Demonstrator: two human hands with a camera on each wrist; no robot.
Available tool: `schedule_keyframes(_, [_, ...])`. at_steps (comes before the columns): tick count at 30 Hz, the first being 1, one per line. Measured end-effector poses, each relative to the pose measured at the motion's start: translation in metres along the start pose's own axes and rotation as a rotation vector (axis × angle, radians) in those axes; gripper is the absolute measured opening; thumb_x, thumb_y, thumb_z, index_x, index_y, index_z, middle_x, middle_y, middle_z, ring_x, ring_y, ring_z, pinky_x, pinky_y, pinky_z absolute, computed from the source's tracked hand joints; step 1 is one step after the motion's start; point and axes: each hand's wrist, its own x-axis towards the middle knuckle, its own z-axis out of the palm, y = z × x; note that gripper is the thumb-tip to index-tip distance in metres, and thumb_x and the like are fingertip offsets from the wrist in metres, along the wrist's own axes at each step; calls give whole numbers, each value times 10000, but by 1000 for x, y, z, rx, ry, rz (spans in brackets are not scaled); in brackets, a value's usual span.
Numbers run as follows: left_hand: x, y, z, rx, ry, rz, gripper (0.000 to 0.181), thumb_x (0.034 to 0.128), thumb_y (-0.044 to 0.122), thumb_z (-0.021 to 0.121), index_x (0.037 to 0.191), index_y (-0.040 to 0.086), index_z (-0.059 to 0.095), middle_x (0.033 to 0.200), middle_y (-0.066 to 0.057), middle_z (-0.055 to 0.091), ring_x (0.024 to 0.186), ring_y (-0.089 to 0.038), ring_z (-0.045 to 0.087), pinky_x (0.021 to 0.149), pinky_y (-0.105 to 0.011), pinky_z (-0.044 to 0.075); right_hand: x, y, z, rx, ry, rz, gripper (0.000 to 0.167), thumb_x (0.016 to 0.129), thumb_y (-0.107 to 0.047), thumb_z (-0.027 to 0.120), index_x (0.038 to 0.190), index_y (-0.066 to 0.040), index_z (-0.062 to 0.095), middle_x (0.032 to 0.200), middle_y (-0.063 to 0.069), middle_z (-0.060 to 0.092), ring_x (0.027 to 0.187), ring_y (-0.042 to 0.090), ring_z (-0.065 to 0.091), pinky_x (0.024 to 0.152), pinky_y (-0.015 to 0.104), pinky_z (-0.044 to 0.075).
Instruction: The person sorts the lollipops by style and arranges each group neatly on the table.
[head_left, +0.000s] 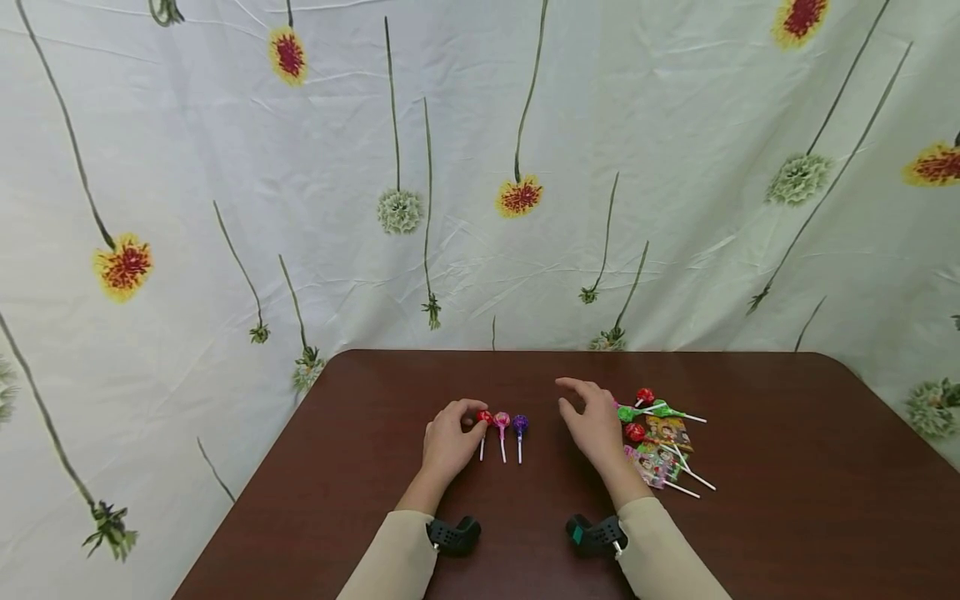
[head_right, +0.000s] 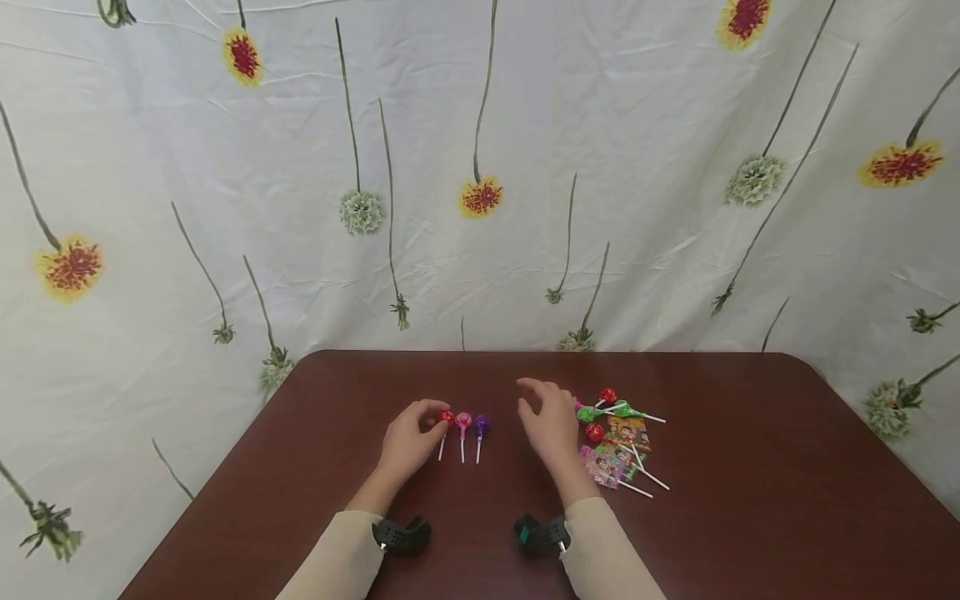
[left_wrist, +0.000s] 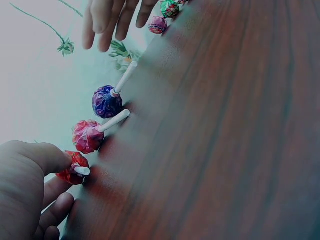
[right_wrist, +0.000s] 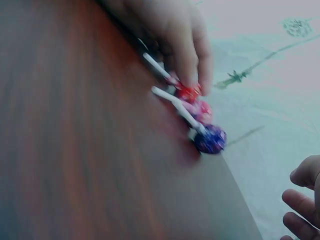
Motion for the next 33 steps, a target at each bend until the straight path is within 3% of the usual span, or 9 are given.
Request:
schedule_keyframes(5, [0,0,0,-3,2,1,197,904,233,714,1100,232,728,1057,4,702,969,-192,652,1003,-537,387,5,11,-12,-14,-20,63,358,956,-166,630,1314,-152,655,1349,155,615,1246,382,492,949,571,452])
schedule_keyframes(8, [0,0,0,-4,1,-1,197,904,234,713,1100,232,729,1054,8,702,967,-188,651,999,-533,386,7,16,-18,-37,-15,82,368,958,-165,622,1324,-152,646,1311,153,625,1127,346,513,855,484,456])
schedule_keyframes(13, [0,-1,1,-8,3,-1,200,902,234,714,1102,233,730,1054,10,701,967,-187,650,1009,-537,383,8,21,-25,-90,36,74,341,942,-156,636,1280,-143,675,1134,141,656,934,288,494,725,370,365])
schedule_keyframes(18, [0,-1,1,-8,3,0,206,901,228,718,1107,231,728,1072,5,704,973,-194,652,1008,-539,380,8,28,-31,-150,49,82,341,950,-148,619,1287,-126,666,1188,170,651,1059,350,531,824,467,437])
schedule_keyframes(25, [-1,0,0,-8,0,-1,204,904,227,716,1108,230,727,1065,7,703,975,-190,651,997,-529,380,8,38,-37,-209,29,91,350,966,-152,607,1311,-109,647,1298,203,622,1212,420,494,919,554,435])
schedule_keyframes(33, [-1,1,-1,-18,-2,-4,198,906,223,713,1103,226,726,1083,0,703,982,-198,654,1007,-540,378,6,42,-40,-293,-17,103,325,956,-178,628,1273,-123,678,1237,189,661,1118,392,527,936,564,405])
